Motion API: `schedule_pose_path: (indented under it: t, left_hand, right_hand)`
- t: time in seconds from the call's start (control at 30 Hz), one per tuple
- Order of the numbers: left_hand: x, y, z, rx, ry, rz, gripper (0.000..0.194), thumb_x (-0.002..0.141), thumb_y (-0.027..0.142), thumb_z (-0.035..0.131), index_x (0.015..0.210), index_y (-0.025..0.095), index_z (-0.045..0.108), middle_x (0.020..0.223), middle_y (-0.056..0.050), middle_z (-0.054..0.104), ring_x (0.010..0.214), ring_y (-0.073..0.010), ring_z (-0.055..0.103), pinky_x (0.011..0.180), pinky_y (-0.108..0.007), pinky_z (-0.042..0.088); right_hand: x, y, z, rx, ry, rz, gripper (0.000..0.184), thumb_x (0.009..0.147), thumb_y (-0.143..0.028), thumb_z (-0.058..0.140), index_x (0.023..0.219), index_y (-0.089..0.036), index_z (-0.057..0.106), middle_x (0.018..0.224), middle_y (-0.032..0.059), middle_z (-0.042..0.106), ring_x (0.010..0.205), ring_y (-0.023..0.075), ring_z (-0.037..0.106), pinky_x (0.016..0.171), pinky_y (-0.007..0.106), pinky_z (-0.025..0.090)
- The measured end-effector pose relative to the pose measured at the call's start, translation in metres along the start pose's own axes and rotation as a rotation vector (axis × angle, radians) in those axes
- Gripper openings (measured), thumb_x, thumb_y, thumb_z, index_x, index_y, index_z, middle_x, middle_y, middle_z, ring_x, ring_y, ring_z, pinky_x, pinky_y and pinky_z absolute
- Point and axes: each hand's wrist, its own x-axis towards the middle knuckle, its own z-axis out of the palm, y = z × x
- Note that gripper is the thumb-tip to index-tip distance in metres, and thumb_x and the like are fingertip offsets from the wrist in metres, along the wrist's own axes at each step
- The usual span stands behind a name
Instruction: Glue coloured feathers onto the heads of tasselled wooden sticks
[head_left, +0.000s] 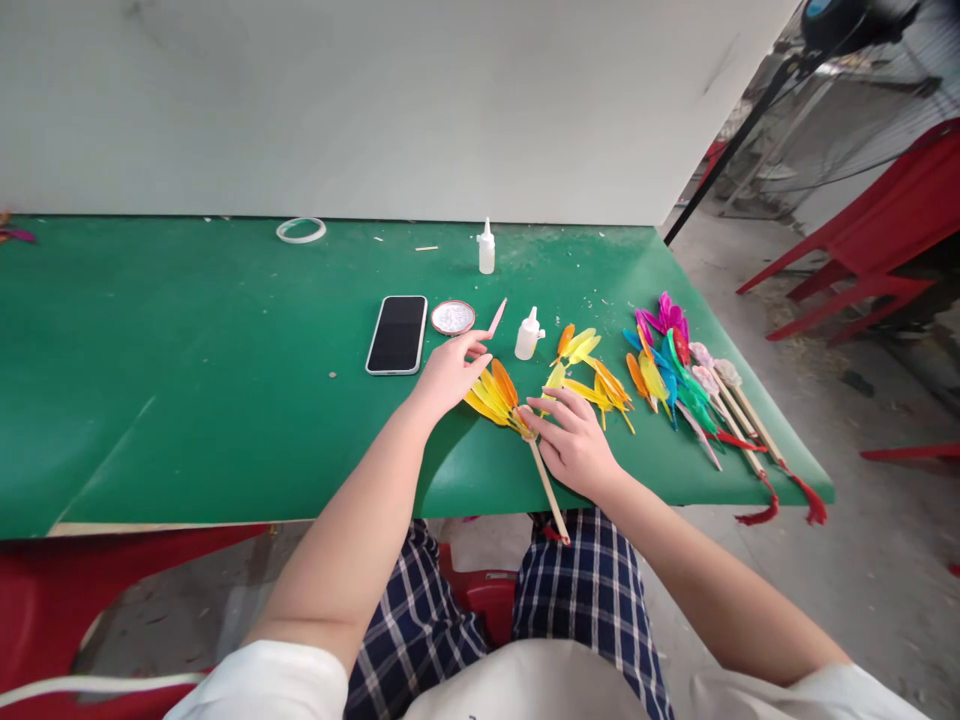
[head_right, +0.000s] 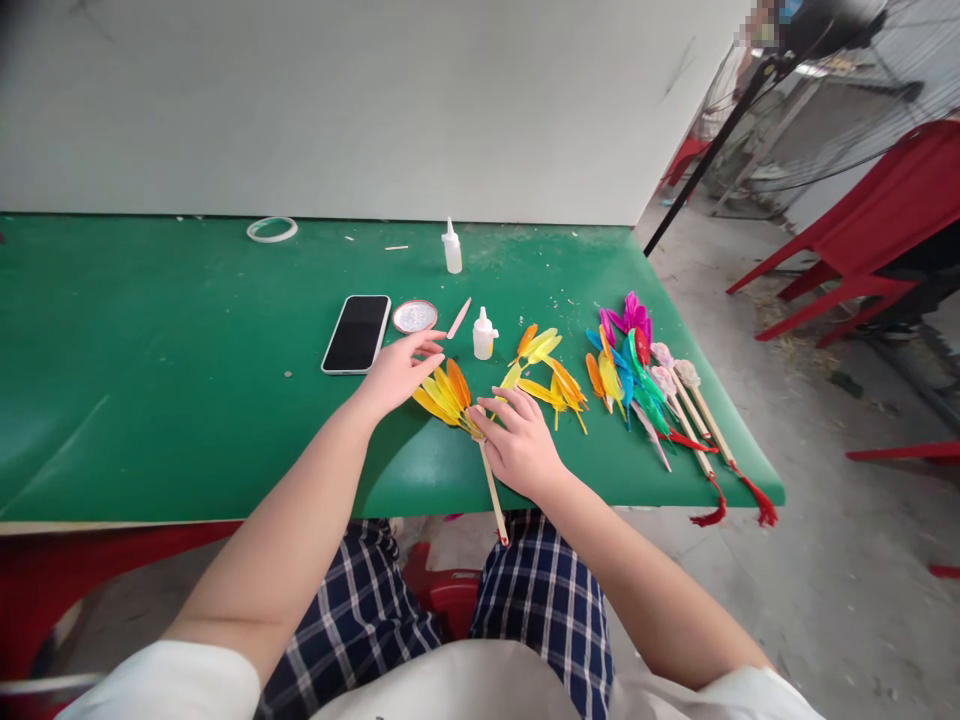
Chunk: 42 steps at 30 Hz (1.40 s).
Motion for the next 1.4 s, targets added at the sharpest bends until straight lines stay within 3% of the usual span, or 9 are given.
schedule_pose_path:
  t: [0.13,0.37,0.6,0.87,1.07,1.23,1.4]
  left_hand:
    - [-0.001,0.006,0.010,0.208,-0.003,0.256,0.028,0.081,0.012,0.042,0.095,0.019,0.065,0.103,-0.004,0.061,0.098,-0.0170,0.054,0.091,-0.034,0.042]
    - [-0.007,0.006,0.014,0.378,-0.055,0.426,0.039,0.075,0.000,0.040,0.087,0.021,0.070,0.112,-0.005,0.058,0.112,-0.0205,0.046,0.097,-0.040,0.038]
    - [-0.017,0.015,0.010,0.404,-0.245,0.571,0.043,0.072,-0.003,0.044,0.085,0.027,0.072,0.124,-0.003,0.054,0.126,-0.0242,0.035,0.101,-0.046,0.032]
    - [-0.016,0.009,0.011,0.347,-0.269,0.509,0.045,0.072,-0.004,0.041,0.090,0.026,0.070,0.121,-0.002,0.055,0.125,-0.0214,0.036,0.102,-0.042,0.031]
    - [-0.005,0.002,0.005,0.177,-0.036,0.153,0.047,0.082,0.008,0.035,0.125,0.023,0.048,0.117,-0.005,0.056,0.110,-0.0177,0.048,0.096,-0.037,0.038]
    - [-0.003,0.004,0.008,0.054,-0.130,0.030,0.048,0.085,0.019,0.036,0.133,0.025,0.036,0.092,-0.003,0.062,0.079,-0.0150,0.056,0.076,-0.030,0.045]
    - [-0.002,0.004,0.017,-0.009,-0.113,0.033,0.049,0.081,0.023,0.046,0.129,0.024,0.039,0.079,0.000,0.058,0.072,-0.0131,0.054,0.072,-0.027,0.043]
  right_hand:
    - [-0.001,-0.001,0.002,-0.046,-0.052,-0.028,0.037,0.077,-0.012,0.046,0.111,-0.021,0.060,0.113,0.0056,0.060,0.118,0.0250,0.040,0.100,0.046,0.032]
    - [-0.001,-0.001,0.004,-0.085,-0.055,-0.049,0.033,0.079,-0.013,0.047,0.108,-0.019,0.060,0.108,0.0052,0.062,0.118,0.0245,0.040,0.104,0.046,0.026]
    - [-0.001,0.001,0.004,-0.072,-0.085,-0.043,0.029,0.081,-0.015,0.045,0.105,-0.020,0.062,0.107,0.0059,0.062,0.120,0.0248,0.039,0.104,0.047,0.025]
    - [0.001,0.001,0.001,-0.042,-0.133,-0.028,0.032,0.081,-0.015,0.044,0.108,-0.020,0.060,0.108,0.0063,0.060,0.119,0.0254,0.039,0.104,0.048,0.025]
    - [0.001,0.001,-0.001,-0.021,-0.107,-0.018,0.035,0.080,-0.014,0.044,0.111,-0.020,0.059,0.107,0.0071,0.060,0.119,0.0250,0.039,0.102,0.047,0.029]
    - [0.001,0.002,-0.001,-0.005,-0.112,-0.019,0.035,0.080,-0.014,0.045,0.111,-0.021,0.059,0.107,0.0074,0.059,0.119,0.0251,0.039,0.101,0.049,0.030]
    - [0.001,0.002,-0.001,-0.012,-0.136,-0.018,0.036,0.080,-0.013,0.044,0.111,-0.021,0.060,0.108,0.0072,0.059,0.119,0.0253,0.039,0.101,0.049,0.030]
